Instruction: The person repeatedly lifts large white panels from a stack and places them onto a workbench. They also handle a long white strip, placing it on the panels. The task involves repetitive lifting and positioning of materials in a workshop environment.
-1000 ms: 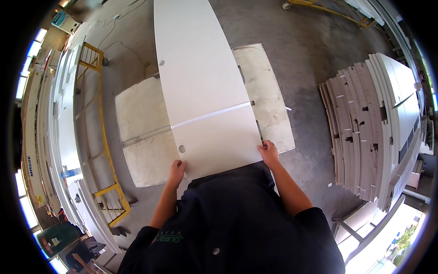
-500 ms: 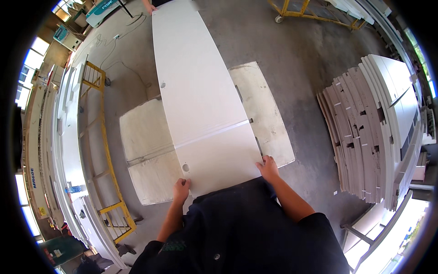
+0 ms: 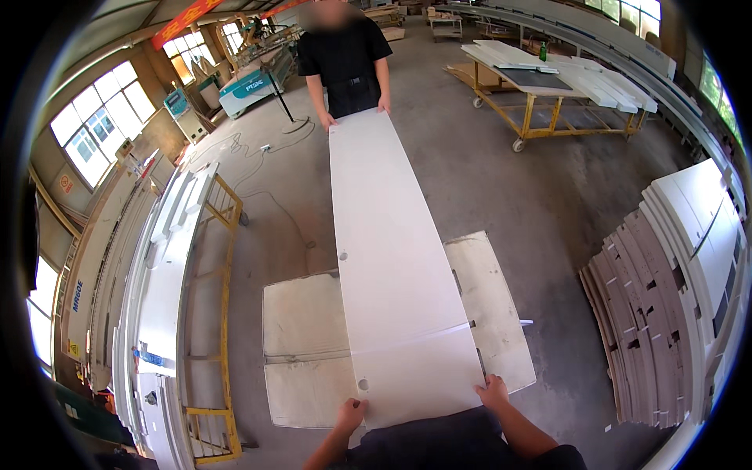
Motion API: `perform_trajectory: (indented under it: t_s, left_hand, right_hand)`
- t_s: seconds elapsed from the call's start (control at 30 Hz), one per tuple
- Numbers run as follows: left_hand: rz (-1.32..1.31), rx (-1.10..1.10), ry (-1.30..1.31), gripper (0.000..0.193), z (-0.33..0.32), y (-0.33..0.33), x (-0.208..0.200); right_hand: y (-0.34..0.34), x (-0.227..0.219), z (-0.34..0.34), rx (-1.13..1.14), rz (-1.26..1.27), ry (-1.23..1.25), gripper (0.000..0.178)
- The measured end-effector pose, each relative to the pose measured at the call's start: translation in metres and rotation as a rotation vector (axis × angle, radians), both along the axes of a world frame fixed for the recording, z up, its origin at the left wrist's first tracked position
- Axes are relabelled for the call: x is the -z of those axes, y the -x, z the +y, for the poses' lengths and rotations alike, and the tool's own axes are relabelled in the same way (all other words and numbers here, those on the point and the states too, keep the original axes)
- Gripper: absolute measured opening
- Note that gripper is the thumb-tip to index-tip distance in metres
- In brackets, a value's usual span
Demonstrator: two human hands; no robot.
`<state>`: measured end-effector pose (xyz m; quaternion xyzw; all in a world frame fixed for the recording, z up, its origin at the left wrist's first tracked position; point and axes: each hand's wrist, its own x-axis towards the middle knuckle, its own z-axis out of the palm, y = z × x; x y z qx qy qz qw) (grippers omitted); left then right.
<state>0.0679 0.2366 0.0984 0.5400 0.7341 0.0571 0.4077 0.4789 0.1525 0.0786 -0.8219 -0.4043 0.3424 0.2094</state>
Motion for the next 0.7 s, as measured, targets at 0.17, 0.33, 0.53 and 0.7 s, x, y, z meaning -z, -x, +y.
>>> perform_trajectory:
  t_s: [0.17, 0.33, 0.53, 0.7]
  left_hand:
    - [0.012, 0.010, -0.006, 0.050, -0.003, -0.004, -0.001]
    - [0.018, 0.016, -0.033, 0.052, -0.004, -0.004, 0.003]
    - [0.001, 0.017, -0.028, 0.053, -0.006, -0.005, 0.002]
    - [0.005, 0.048, 0.031, 0.055, -0.002, -0.008, -0.004]
  right_hand:
    - [-0.001, 0.006, -0.003, 0.011, -0.054, -0.027, 0.041]
    - [-0.001, -0.007, 0.002, -0.001, -0.020, 0.009, 0.042]
    - [-0.001, 0.000, -0.001, 0.011, -0.030, -0.041, 0.041]
    - [-0.006, 0.012, 0.000, -0.010, 0.003, 0.013, 0.041]
